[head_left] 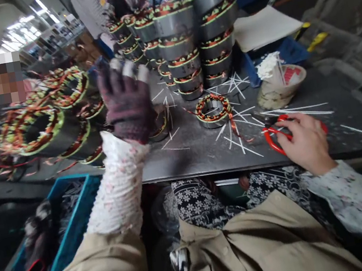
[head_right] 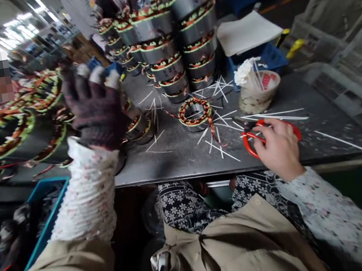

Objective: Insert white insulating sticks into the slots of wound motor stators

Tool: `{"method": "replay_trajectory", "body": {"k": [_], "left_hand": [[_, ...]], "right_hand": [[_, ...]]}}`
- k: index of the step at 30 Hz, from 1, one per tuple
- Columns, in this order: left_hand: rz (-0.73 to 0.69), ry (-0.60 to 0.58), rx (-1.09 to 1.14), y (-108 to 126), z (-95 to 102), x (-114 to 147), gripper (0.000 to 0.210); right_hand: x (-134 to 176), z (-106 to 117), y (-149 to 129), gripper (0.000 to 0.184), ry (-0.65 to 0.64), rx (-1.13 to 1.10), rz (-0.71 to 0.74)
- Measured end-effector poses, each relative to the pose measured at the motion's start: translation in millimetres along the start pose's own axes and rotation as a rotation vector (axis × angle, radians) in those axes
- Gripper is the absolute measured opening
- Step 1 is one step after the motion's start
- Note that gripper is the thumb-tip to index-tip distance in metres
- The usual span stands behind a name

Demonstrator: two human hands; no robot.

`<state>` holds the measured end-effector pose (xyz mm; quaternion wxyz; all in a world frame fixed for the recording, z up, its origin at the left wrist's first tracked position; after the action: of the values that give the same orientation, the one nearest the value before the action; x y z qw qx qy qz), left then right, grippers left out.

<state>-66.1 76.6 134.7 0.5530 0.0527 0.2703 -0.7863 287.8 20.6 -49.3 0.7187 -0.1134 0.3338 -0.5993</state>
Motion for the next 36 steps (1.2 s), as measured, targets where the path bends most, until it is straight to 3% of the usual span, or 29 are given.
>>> {"method": "replay_trajectory", "body": {"k": [2, 5, 8, 12, 18, 21, 24, 26, 29, 32, 36], "left_hand": [[-0.057, 0.013, 0.029, 53.2, -22.9, -0.9, 0.081], [-0.174, -0.132, 0.111, 135.1, -75.9, -15.1, 0.070], [-0.080, -0.145, 0.183, 172.0, -108.1, -35.4, 0.045], [0.077, -0.155, 0.290, 160.1, -119.9, -41.1, 0.035], [0.130, -0.149, 0.430, 116.6, -94.3, 2.3, 0.028], [-0.073, -0.113, 0.391, 128.5, -70.7, 42.1, 0.027], [-0.279, -0.061, 0.199, 149.2, -52.6, 80.0, 0.030], [-0.277, -0.023, 0.135, 152.4, -45.9, 93.8, 0.029], [-0.256, -0.006, 0.277, 150.2, -42.4, 98.2, 0.033], [-0.245, -0.040, 0.477, 149.5, -42.1, 92.3, 0.026], [-0.070, -0.086, 0.523, 153.4, -42.1, 84.8, 0.031]], "right_hand": [[0.4, -2.4, 1.6, 0.035, 0.013, -0.001, 0.005], [1.1, -4.3, 6.5, 0.031, 0.072, 0.009, -0.008], [1.4, -5.8, 8.8, 0.029, 0.095, 0.007, 0.002], [2.1, -3.8, 10.0, 0.028, 0.130, -0.015, -0.001], [4.6, -5.8, 13.9, 0.026, 0.167, -0.101, -0.010], [-1.6, -3.9, 17.9, 0.026, 0.121, -0.142, -0.015], [-22.6, 12.4, 14.9, 0.028, 0.104, -0.100, -0.026], [-45.2, 28.7, 5.8, 0.031, 0.133, -0.027, -0.042], [-83.9, 42.4, -16.9, 0.039, 0.122, 0.034, -0.047], [-113.2, 41.9, -29.5, 0.045, 0.091, 0.056, -0.086], [-127.8, 36.4, -17.0, 0.041, 0.097, 0.035, -0.021]]}}
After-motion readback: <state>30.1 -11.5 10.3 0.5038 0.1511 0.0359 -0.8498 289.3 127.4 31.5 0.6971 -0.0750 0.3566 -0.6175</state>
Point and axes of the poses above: each hand's wrist, its own x-axis away from the middle knuckle, its own z-axis out of the back of the hand, y = z × x, the point moved 7 cm from there along -x, towards the middle knuckle, and after that the axes turned 14 degrees about -x, right-handed, at the moved point
